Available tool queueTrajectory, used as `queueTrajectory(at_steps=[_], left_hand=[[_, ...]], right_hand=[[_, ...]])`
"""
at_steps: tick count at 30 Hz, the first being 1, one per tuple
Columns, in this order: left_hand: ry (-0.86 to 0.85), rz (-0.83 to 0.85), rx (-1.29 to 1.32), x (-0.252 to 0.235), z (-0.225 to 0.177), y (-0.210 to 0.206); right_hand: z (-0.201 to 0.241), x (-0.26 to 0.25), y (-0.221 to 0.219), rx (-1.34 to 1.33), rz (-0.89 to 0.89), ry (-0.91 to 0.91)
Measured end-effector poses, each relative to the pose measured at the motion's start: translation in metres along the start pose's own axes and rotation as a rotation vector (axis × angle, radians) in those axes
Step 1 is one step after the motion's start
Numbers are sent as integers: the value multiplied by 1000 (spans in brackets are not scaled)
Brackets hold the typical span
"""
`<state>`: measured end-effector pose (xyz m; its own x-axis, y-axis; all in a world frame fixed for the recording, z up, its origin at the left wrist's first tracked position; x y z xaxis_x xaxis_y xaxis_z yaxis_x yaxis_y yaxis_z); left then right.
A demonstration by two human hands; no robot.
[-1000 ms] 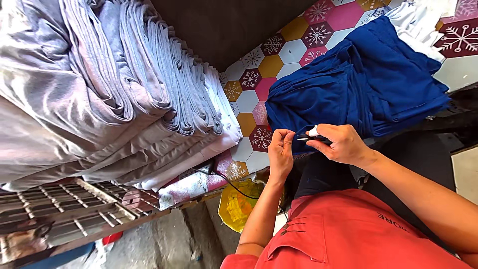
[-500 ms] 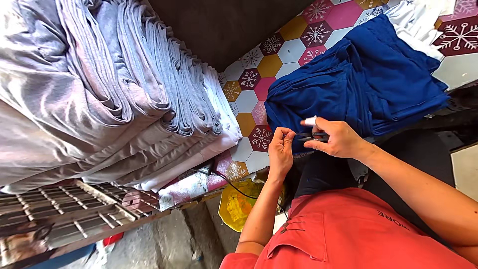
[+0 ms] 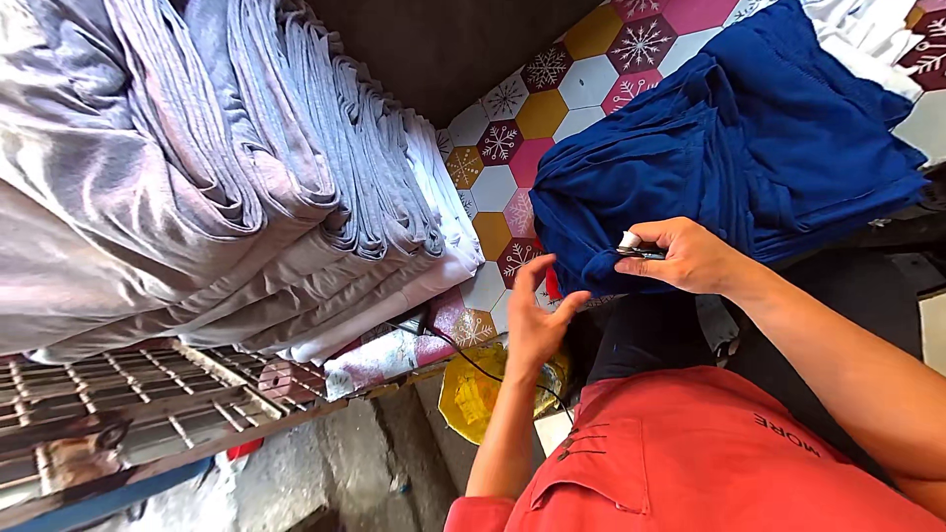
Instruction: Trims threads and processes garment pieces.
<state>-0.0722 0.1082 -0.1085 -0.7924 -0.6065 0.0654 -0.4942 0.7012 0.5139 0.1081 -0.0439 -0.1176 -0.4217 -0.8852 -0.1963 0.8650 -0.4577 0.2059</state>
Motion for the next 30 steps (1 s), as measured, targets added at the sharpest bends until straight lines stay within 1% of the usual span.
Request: queueTrajectory(at_steps=[1,2,4,6,8,10,13,17,19,22,23,26,28,30], left_hand=[[-17,44,147,-4,-7,-13],[2,95,272,-8,-13,-23],[141,151,514,-14,-20,-33],[232,146,665,-16,-23,-34],[237,85,661,-15,-26,-33],[206,38,618,-13,-29,-32],[136,15,482,-10,-35,-32],[36,-29,310,-9,-40,-32],[42,-19,323,-9,-38,-33],[129,9,435,-11,-33,-33],[165,15,482,-12,-32,-32],[247,27,615,-12,-30,-31],[264,29,660,-12,-31,-31],[242,27,628,-10,-32,-30]], right_hand=[[1,-1,0,-8,11,2],[2,-2,0,-20,21,-4],[1,-2,5,-29,6,-23],[1,0,10,41,-98,-33],[6,6,11,167,-230,8],[13,10,5,229,-313,117],[22,12,-9,311,-316,264],[26,13,-21,460,-343,384],[26,15,-24,400,-318,363],[23,22,-25,178,-242,238],[20,25,-22,189,-241,206],[13,29,-14,383,-243,166],[12,30,-16,494,-268,228],[13,29,-20,528,-279,282]])
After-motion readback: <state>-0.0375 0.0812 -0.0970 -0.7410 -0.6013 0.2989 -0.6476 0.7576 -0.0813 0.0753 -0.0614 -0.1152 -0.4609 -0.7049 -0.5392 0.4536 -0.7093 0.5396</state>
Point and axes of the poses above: each hand's wrist, its own x-axis away from the middle knuckle, its own y-axis out of the back of the hand, z = x × y, the point moved 3 cm from there along -x, towards the middle knuckle, and after that the axes turned 7 degrees about y, right-handed, at the moved point
